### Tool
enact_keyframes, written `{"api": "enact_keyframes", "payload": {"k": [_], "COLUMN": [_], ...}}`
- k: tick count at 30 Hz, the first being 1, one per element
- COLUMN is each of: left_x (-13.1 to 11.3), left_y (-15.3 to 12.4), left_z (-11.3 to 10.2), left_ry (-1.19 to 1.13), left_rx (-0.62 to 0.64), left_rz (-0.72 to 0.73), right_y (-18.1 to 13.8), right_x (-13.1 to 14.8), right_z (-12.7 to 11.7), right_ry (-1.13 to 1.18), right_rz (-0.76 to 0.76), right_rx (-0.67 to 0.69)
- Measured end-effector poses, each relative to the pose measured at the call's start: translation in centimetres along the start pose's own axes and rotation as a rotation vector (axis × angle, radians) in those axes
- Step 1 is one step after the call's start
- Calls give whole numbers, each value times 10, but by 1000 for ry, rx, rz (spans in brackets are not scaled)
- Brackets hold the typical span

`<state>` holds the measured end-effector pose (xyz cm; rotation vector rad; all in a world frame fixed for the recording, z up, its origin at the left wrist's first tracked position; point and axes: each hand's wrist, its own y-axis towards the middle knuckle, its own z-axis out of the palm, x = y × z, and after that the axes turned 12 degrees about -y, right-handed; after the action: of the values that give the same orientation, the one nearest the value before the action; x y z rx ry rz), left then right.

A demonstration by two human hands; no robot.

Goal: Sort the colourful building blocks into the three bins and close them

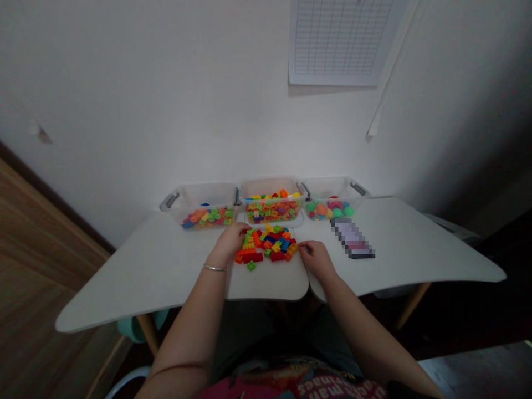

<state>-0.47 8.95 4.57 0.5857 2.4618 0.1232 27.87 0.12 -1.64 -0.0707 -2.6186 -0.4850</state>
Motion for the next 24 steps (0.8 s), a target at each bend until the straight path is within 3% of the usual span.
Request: {"api": "enact_keyframes", "payload": {"k": [6,12,24], "left_x": [2,-11,-4], "left_y": [-12,-18,-19], "left_z": [4,-4,-2], "left_ry": [218,347,253], "left_rx": [-21,-44,-112], "left_rz": [-8,-135,-262], "right_y": [1,1,0], "right_x": [1,0,2], "right_z": [-1,-1,-1], "right_ry": [6,-7,-7], "right_rz": [-14,-14,-5], "right_rx": [8,16,3]}}
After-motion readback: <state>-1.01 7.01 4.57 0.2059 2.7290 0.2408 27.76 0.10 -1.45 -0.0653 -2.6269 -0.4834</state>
